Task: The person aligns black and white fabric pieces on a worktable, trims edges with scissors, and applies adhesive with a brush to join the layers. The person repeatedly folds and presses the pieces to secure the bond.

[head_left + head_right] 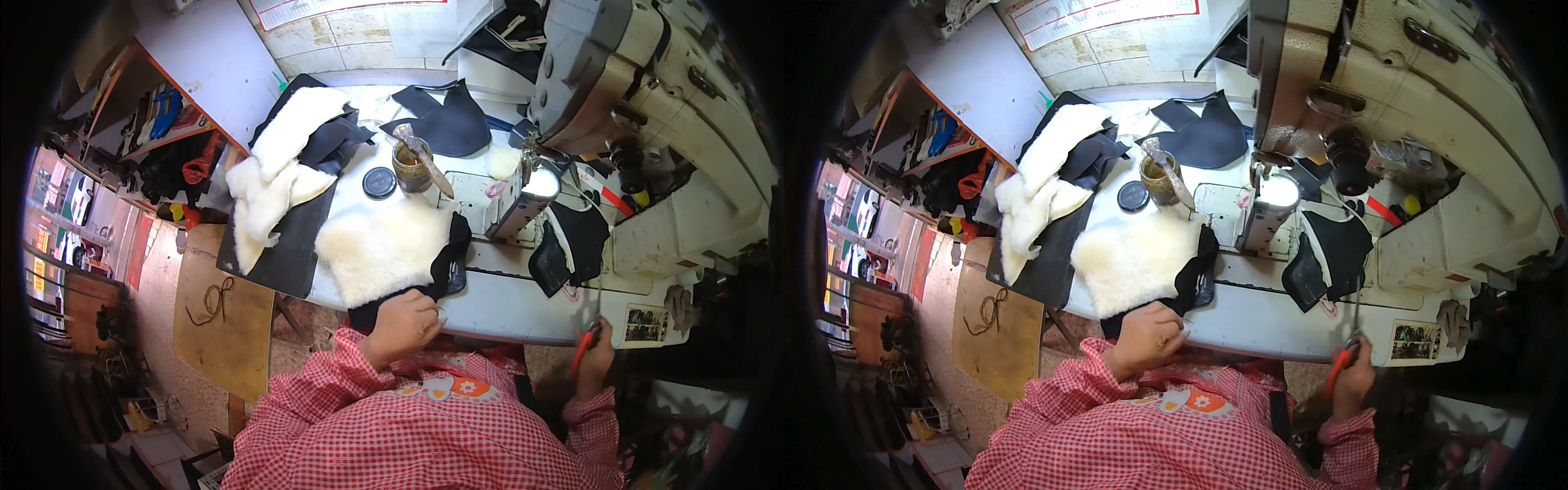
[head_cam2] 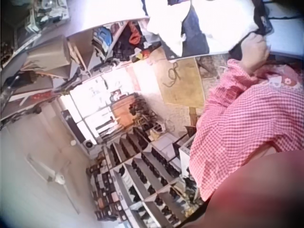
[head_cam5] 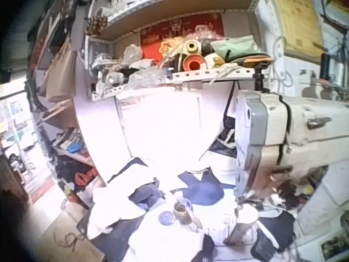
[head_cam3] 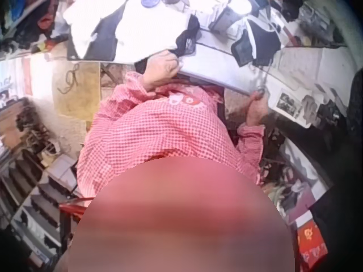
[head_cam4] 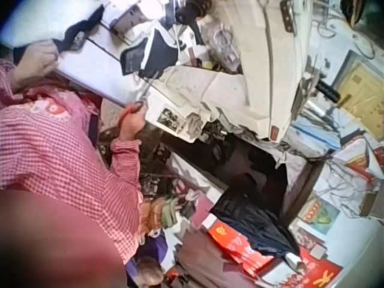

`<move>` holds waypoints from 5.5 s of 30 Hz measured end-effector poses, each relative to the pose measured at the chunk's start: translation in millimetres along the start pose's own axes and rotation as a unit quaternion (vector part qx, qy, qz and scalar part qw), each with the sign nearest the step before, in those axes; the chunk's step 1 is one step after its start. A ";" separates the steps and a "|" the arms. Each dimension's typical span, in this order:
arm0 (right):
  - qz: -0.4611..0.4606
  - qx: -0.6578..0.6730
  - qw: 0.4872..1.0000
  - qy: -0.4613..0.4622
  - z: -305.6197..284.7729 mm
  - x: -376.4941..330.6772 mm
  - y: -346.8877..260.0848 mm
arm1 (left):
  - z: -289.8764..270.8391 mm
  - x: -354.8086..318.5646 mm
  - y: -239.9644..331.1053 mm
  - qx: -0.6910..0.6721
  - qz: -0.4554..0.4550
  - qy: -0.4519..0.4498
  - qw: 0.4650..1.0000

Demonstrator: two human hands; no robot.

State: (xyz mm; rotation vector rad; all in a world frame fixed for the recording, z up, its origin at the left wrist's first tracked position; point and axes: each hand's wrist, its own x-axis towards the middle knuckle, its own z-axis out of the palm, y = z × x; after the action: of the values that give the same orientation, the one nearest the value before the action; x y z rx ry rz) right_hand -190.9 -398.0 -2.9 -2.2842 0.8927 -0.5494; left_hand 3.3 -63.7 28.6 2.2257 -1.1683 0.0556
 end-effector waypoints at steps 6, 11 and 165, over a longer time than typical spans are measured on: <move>-0.003 -0.182 0.982 0.045 -16.8 46.6 50.8 | 15.9 12.6 19.5 0.023 0.031 -0.035 0.999; -0.106 -0.198 0.972 0.075 -6.7 79.8 46.5 | 29.0 26.1 19.9 0.067 0.032 0.071 0.995; -0.111 0.404 0.815 -0.402 164.9 26.5 -142.3 | 23.0 40.5 -43.7 0.027 -0.016 0.050 0.998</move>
State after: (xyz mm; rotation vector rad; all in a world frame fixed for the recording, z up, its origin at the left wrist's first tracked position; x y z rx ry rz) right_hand -14.2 -269.3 -22.0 -1.5522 -0.0641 0.0159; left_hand 55.6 -87.4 0.7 2.2599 -1.0891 0.1854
